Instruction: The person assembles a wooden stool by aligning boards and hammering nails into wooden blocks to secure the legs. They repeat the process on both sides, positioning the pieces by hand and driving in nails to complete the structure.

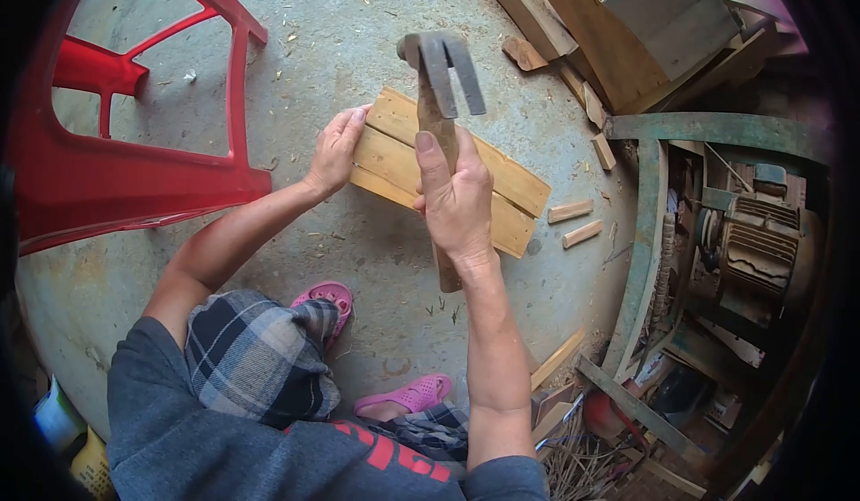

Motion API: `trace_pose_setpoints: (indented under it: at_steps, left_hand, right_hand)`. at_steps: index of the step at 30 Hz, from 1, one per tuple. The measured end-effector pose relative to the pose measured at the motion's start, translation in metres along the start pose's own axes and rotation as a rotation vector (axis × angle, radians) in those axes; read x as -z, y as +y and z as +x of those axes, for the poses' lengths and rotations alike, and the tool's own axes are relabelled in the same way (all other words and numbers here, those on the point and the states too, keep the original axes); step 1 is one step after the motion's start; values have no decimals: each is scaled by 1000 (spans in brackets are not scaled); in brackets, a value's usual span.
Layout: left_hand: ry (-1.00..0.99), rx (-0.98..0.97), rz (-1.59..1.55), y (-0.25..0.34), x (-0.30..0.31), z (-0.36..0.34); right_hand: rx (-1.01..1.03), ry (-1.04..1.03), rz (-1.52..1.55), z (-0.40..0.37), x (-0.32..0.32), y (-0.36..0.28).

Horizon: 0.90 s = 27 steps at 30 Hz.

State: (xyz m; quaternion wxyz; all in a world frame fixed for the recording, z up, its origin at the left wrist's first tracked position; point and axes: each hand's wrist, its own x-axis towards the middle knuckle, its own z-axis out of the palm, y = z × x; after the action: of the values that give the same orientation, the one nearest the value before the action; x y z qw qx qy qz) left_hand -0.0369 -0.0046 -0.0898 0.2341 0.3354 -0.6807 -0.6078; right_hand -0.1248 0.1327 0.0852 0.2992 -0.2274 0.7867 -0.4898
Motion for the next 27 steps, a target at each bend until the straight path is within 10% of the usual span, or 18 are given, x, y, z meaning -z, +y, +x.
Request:
trace_pose_setpoints:
  at_steps: [8, 12, 15, 24, 27]
  left_hand:
    - [-109, 28, -129, -8, 11, 3]
    - [-150, 153, -235, 10, 23, -27]
    - [-141, -192, 148, 6, 30, -64]
    - [-131, -273, 330, -7, 31, -73]
    - [-149, -175, 312, -18, 33, -85]
  right_hand:
    - [-320, -229, -80, -4, -2, 14]
    - [-174, -194, -77, -40, 5, 6]
    - [14, -125, -45, -57, -5, 17]
    - [-239, -158, -66, -63, 2, 23]
    - [-9, -101, -193, -66, -14, 68]
